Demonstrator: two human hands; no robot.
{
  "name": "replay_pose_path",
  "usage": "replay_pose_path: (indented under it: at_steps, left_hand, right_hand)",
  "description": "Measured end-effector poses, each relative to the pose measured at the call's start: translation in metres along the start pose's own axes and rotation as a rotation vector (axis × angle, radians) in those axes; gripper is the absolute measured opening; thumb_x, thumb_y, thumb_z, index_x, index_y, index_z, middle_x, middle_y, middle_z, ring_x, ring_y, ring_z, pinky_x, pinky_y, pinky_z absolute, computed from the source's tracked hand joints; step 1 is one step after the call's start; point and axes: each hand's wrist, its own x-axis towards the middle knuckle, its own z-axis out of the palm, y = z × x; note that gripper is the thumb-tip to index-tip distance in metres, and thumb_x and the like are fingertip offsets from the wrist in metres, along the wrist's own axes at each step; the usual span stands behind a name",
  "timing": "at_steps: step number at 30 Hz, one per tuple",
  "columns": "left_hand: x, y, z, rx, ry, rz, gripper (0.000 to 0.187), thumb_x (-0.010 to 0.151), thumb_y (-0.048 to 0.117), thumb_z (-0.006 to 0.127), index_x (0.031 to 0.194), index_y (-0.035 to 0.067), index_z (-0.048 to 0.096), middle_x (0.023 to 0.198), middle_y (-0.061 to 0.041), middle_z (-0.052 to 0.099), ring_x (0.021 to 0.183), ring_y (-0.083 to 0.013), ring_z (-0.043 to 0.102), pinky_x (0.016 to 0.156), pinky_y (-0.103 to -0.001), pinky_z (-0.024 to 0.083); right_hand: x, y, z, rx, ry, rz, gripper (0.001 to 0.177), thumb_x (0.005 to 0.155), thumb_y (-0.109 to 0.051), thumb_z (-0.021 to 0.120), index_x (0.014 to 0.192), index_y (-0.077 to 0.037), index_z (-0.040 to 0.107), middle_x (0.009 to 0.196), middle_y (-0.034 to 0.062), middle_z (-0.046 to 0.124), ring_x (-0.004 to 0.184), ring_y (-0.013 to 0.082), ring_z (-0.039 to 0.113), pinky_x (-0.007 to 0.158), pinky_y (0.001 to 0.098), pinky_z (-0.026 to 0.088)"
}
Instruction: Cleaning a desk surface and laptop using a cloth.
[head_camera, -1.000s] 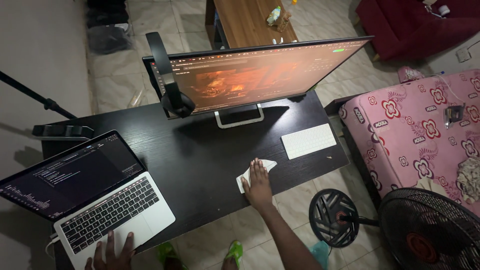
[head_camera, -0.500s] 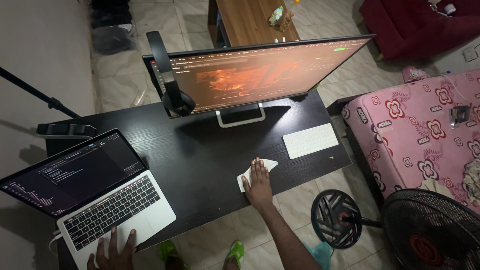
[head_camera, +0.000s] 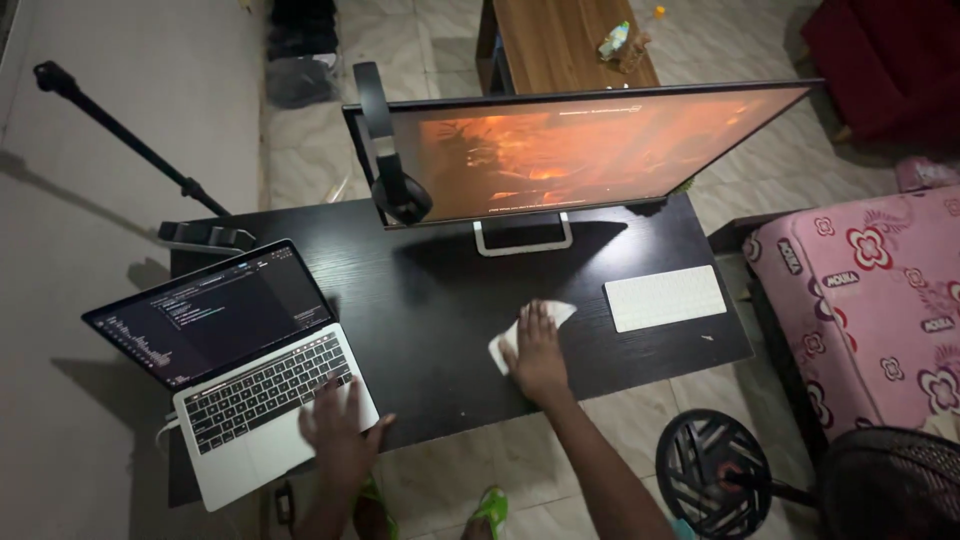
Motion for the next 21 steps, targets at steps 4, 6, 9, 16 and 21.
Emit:
replay_pose_path:
  at_steps: [4, 6, 9, 16, 21]
  left_hand:
    - [0.008, 0.032, 0.011, -0.034, -0.105, 0.132, 0.079, 0.085, 0.044, 0.068, 0.152, 0.009, 0.043, 0.162, -0.022, 0.029, 0.152, -0.0343, 0.022, 0.12, -0.062, 0.014]
    - [0.006, 0.043, 0.04, 0.017, -0.091, 0.21, 0.073, 0.089, 0.037, 0.065, 0.152, 0.009, 0.042, 0.164, -0.02, 0.029, 0.154, -0.0334, 0.021, 0.122, -0.058, 0.014]
    - [0.011, 0.047, 0.09, 0.065, -0.092, 0.36, 0.063, 0.096, 0.028, 0.06, 0.153, 0.007, 0.042, 0.166, -0.018, 0.03, 0.155, -0.0323, 0.021, 0.125, -0.053, 0.013]
    - [0.029, 0.069, 0.067, -0.117, -0.151, 0.418, 0.053, 0.103, 0.028, 0.057, 0.149, 0.003, 0.047, 0.164, -0.018, 0.036, 0.156, -0.0346, 0.026, 0.127, -0.054, 0.015]
    - [0.026, 0.069, 0.044, 0.015, -0.02, 0.286, 0.065, 0.097, 0.042, 0.06, 0.147, 0.002, 0.047, 0.161, -0.02, 0.032, 0.152, -0.0387, 0.022, 0.121, -0.063, 0.013]
  right_hand:
    - [-0.05, 0.011, -0.032, 0.13, -0.09, -0.15, 0.087, 0.099, -0.059, 0.043, 0.155, 0.005, 0.026, 0.165, 0.0255, 0.02, 0.156, 0.0367, 0.014, 0.125, 0.0475, 0.012]
    - [-0.062, 0.044, -0.023, 0.141, -0.023, -0.157, 0.089, 0.099, -0.061, 0.044, 0.155, 0.006, 0.027, 0.164, 0.0248, 0.022, 0.156, 0.0361, 0.016, 0.125, 0.0478, 0.013]
    - [-0.058, 0.083, 0.001, 0.135, 0.119, -0.124, 0.093, 0.098, -0.062, 0.042, 0.155, 0.009, 0.026, 0.163, 0.0277, 0.024, 0.155, 0.0374, 0.016, 0.124, 0.0495, 0.014]
    - [0.019, 0.072, 0.015, 0.073, 0.231, 0.163, 0.089, 0.104, -0.059, 0.034, 0.157, 0.013, 0.026, 0.166, 0.0347, 0.019, 0.158, 0.047, 0.014, 0.127, 0.0546, 0.011]
    - [0.075, 0.059, 0.029, 0.085, 0.208, 0.202, 0.092, 0.105, -0.06, 0.033, 0.156, 0.017, 0.026, 0.164, 0.0411, 0.015, 0.155, 0.0538, 0.011, 0.125, 0.059, 0.008]
